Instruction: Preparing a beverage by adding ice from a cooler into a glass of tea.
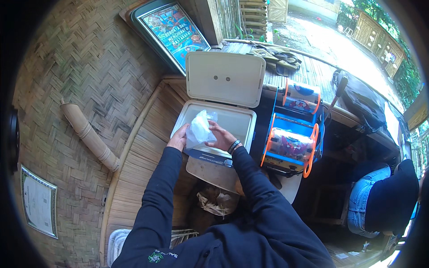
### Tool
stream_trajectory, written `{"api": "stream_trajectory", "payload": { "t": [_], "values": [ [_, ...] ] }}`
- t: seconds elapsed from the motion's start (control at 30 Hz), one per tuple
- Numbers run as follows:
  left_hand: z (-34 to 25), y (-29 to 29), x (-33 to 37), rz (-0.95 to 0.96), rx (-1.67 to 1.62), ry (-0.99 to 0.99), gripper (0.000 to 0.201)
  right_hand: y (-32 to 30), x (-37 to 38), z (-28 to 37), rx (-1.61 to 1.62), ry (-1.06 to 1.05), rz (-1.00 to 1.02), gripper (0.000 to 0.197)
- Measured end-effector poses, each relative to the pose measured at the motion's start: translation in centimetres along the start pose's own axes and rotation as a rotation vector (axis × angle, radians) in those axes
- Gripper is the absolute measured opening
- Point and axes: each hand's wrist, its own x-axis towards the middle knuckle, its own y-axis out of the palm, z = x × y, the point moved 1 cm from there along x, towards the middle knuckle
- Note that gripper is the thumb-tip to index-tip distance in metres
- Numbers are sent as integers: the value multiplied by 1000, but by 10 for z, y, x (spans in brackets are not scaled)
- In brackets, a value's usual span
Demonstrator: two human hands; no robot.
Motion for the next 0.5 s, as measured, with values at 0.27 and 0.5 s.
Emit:
{"api": "stream_trajectory", "payload": {
  "t": [0.27,0.5],
  "values": [
    [24,27,11,-118,-109,-31,28,-47,14,4,98,20,-131,42],
    [22,17,22,77,-83,-73,28,-43,18,11,32,246,-157,36]
  ]
}}
